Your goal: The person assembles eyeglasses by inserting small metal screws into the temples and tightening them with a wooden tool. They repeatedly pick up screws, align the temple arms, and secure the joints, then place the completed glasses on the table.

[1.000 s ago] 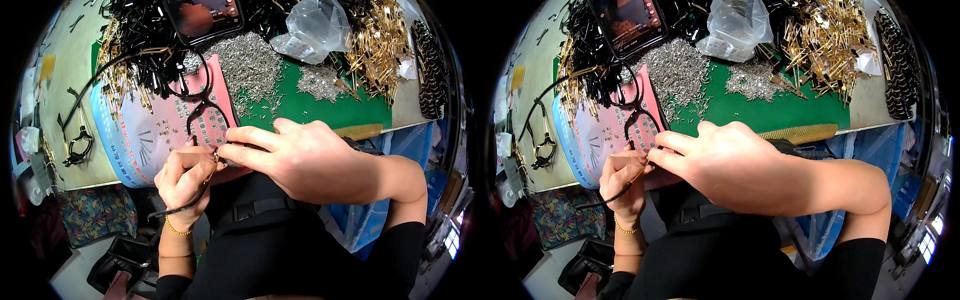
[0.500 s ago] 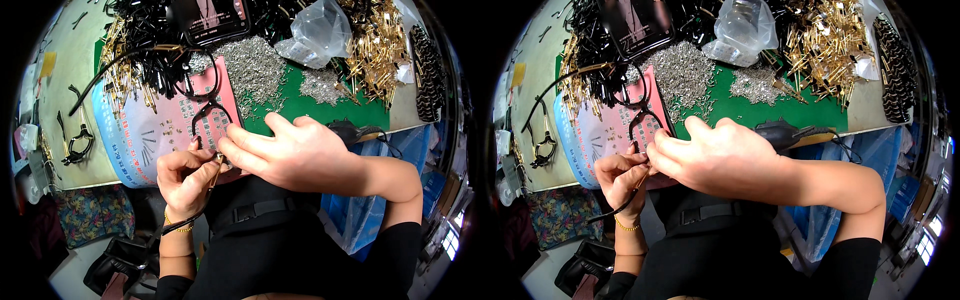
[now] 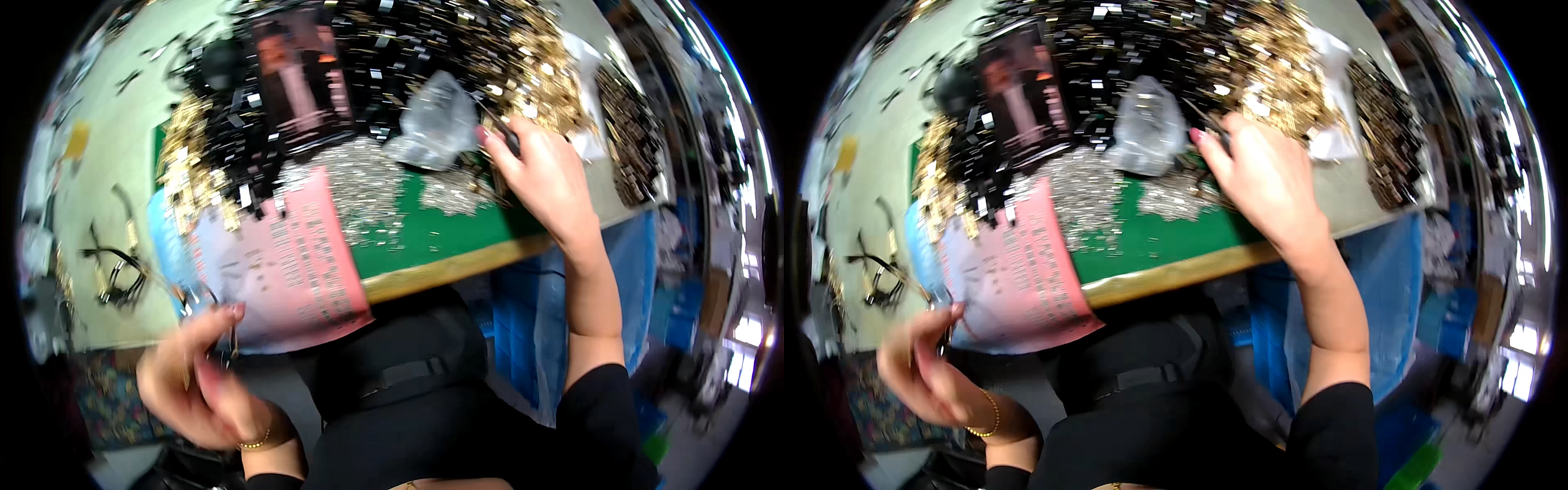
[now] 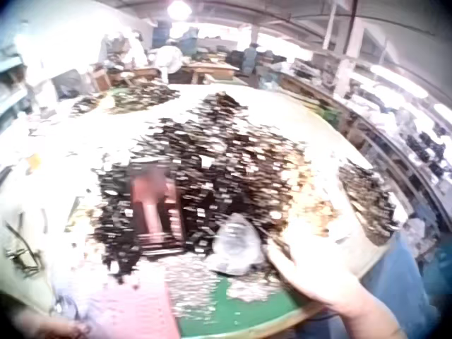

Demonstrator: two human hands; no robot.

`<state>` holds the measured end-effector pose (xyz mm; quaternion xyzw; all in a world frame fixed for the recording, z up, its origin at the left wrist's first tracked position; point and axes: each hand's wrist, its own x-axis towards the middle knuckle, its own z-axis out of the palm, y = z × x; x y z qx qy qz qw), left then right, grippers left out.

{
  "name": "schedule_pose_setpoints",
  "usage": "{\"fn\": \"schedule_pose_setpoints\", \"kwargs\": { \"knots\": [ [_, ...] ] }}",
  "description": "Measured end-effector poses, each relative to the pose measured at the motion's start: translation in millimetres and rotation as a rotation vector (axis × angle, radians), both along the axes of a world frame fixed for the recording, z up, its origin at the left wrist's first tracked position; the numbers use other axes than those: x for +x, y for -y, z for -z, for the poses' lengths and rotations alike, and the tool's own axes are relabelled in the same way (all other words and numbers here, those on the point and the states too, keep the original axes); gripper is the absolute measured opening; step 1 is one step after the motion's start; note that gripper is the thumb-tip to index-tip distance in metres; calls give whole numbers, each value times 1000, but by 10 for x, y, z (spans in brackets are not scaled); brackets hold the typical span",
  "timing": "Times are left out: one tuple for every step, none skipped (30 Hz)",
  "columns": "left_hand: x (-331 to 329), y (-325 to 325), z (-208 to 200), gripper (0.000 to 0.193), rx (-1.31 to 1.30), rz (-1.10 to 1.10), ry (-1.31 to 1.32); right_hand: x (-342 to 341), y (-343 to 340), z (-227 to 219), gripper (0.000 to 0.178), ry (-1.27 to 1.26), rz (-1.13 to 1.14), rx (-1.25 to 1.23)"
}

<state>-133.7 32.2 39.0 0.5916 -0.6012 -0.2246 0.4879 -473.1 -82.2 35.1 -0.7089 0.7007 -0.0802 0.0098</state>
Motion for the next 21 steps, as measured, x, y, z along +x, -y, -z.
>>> {"fn": "schedule_pose_setpoints", "kwargs": {
  "knots": [
    [-72,94,-140,33,103,-104,151,-30,15,123,34,-20,-38,-53],
    [-91,158,-223,32,303,-205,337,-92,47,246,34,-18,-88,-109],
    [-80,218,-211,30,321,-138,479,-148,70,292,34,-16,-71,-46],
    [2,254,-163,29,352,-89,621,-170,93,314,34,-11,-74,13],
    [203,294,-149,28,364,-141,569,-86,104,266,32,80,-52,58],
    [384,335,-76,26,360,-171,499,-71,79,207,33,156,-20,91],
    [540,423,-15,25,397,-260,461,-332,97,312,32,215,-36,111],
    [713,482,51,24,431,-337,414,-505,116,408,32,265,-41,135],
    [869,454,111,24,313,-438,619,-451,127,351,30,376,-45,259],
    [983,475,214,24,187,-509,810,-518,114,311,27,552,10,402],
    [1102,548,322,23,40,-561,900,-617,102,251,25,707,103,538],
    [1217,614,375,23,-127,-603,1076,-681,126,237,23,812,117,592],
    [1391,660,468,25,-148,-546,1042,-747,113,213,22,919,133,646],
    [1566,707,598,26,-171,-484,1002,-817,80,175,20,1023,157,694],
    [1678,736,697,32,-66,-424,857,-864,78,163,17,1090,220,689],
    [1626,783,697,38,-153,-438,983,-927,41,151,17,1190,282,673],
    [1497,844,651,38,-240,-439,972,-955,-5,138,18,1244,292,616],
    [1328,892,592,37,-326,-440,958,-959,-63,121,20,1297,299,558],
    [1135,916,552,29,-278,-420,799,-974,-109,97,21,1318,250,530],
    [1017,958,541,18,-212,-341,723,-983,-140,79,23,1340,196,507],
    [881,997,534,15,-103,-296,620,-969,-193,39,25,1365,141,502]
  ]
}}
